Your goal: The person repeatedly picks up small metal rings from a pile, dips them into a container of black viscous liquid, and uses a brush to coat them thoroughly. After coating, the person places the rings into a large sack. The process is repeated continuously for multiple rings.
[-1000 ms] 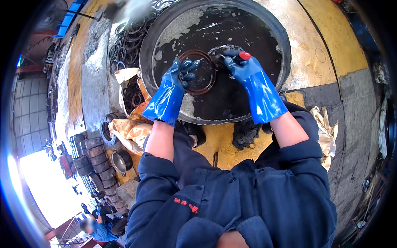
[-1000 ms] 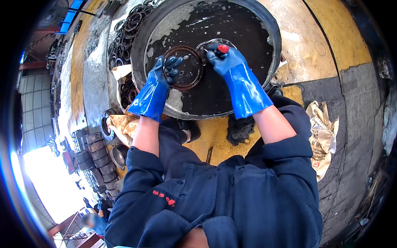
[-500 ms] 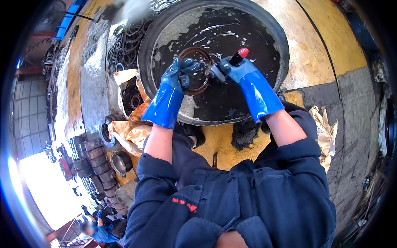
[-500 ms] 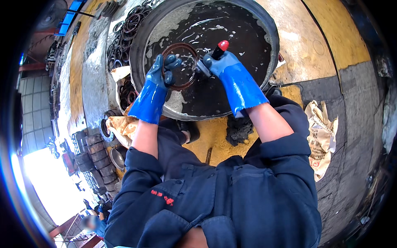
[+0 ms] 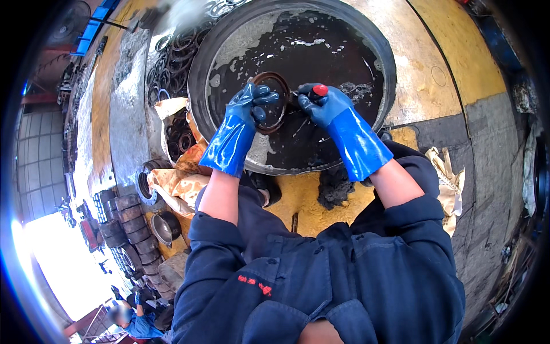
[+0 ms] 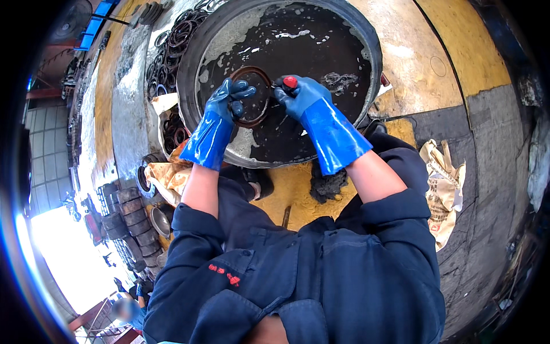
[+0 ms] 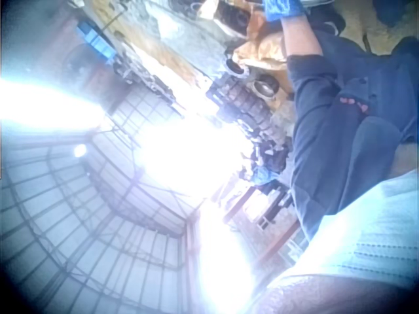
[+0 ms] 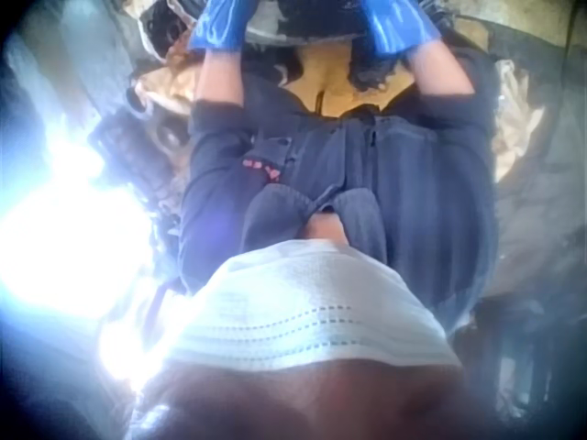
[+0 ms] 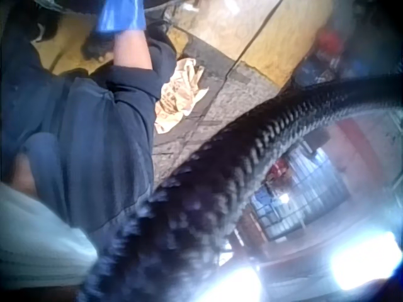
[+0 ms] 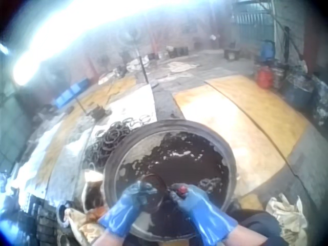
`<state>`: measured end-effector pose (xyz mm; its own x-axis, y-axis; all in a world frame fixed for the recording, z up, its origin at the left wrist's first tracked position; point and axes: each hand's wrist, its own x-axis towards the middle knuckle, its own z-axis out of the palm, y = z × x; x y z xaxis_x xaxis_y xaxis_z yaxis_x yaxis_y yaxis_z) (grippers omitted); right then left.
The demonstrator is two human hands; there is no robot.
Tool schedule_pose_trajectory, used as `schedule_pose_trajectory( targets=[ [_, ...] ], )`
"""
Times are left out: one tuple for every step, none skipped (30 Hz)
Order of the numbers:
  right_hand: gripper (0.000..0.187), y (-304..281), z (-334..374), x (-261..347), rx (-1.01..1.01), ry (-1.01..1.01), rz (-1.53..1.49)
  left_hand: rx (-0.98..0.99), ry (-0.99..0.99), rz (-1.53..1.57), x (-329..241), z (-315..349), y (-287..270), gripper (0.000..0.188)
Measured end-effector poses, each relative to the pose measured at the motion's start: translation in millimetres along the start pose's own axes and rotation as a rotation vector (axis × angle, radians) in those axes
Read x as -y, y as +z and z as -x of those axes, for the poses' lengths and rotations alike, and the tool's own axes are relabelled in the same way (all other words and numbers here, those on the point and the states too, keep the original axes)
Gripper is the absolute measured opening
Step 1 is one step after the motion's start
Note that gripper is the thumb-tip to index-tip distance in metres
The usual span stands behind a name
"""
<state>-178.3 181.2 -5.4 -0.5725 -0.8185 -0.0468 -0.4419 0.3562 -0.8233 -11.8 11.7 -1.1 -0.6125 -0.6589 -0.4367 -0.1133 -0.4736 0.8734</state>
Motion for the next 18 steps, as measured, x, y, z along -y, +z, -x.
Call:
schedule_pose_trajectory(
  targets=[
    [0.029, 0.5, -1.2, 1.3, -0.057, -0.150, -0.113, 0.028, -0.013, -0.021, 2.0, -1.4, -1.7, 0.045],
    [0.027, -0.1, -2.7, 3.1, -0.114, -0.301, -0.231, 0.025, -0.038, -0.014, -0.6, 0.5, 0.6, 0.044],
    [0.027, -3.5, -6.5, 3.8, -0.104, -0.372, -0.167, 0.021, -0.063, -0.008, -2.5, 2.3, 3.5, 0.044],
    [0.028, -8.1, -11.9, 3.8, -0.094, -0.442, -0.102, 0.018, -0.088, -0.001, -4.3, 3.6, 6.8, 0.044],
    [0.030, -9.3, -14.1, 3.5, -0.081, -0.512, -0.037, 0.011, -0.093, 0.028, -4.4, 5.4, 11.6, 0.041],
    [0.032, -6.9, -13.1, 5.1, -0.075, -0.477, 0.063, 0.005, -0.098, 0.058, -3.4, 6.8, 17.8, 0.038],
    [0.032, -1.9, -11.8, 5.4, -0.048, -0.329, 0.070, -0.002, -0.104, 0.088, -2.5, 8.4, 23.3, 0.035],
    [0.031, 5.8, -10.9, 4.0, -0.021, -0.184, 0.077, -0.011, -0.107, 0.117, -3.4, 9.8, 25.2, 0.033],
    [0.031, 12.7, -10.1, -0.1, 0.002, -0.036, 0.085, 0.029, -0.084, 0.024, -4.9, 9.9, 23.9, 0.032],
    [0.036, 20.0, -18.5, -9.1, 0.127, 0.212, 0.044, 0.069, -0.060, -0.070, -7.0, 10.1, 21.2, 0.032],
    [0.034, 18.7, -22.6, -8.1, 0.208, 0.270, -0.050, 0.106, -0.039, -0.163, -9.0, 12.1, 20.7, 0.031],
    [0.032, 16.7, -25.9, -7.5, 0.289, 0.328, -0.145, 0.118, -0.049, -0.158, -11.5, 16.4, 25.4, 0.030],
    [0.031, 15.6, -27.0, -7.0, 0.368, 0.386, -0.240, 0.110, -0.030, -0.160, -8.8, 16.6, 25.1, 0.031],
    [0.031, 22.7, -23.9, -8.1, 0.332, 0.482, -0.393, 0.104, -0.009, -0.165, -6.9, 16.3, 24.7, 0.032],
    [0.031, 23.5, -23.9, -11.8, 0.317, 0.430, -0.426, 0.099, 0.012, -0.169, -4.9, 15.6, 24.3, 0.033],
    [0.031, 23.3, -23.8, -16.1, 0.302, 0.378, -0.459, 0.094, 0.014, -0.169, -3.1, 14.2, 23.4, 0.033],
    [0.031, 21.6, -23.5, -16.2, 0.290, 0.324, -0.491, 0.085, 0.018, -0.168, -2.3, 13.5, 21.8, 0.033],
    [0.032, 19.4, -23.3, -16.5, 0.277, 0.269, -0.522, 0.076, 0.022, -0.166, -1.8, 12.4, 20.2, 0.034]
  ],
)
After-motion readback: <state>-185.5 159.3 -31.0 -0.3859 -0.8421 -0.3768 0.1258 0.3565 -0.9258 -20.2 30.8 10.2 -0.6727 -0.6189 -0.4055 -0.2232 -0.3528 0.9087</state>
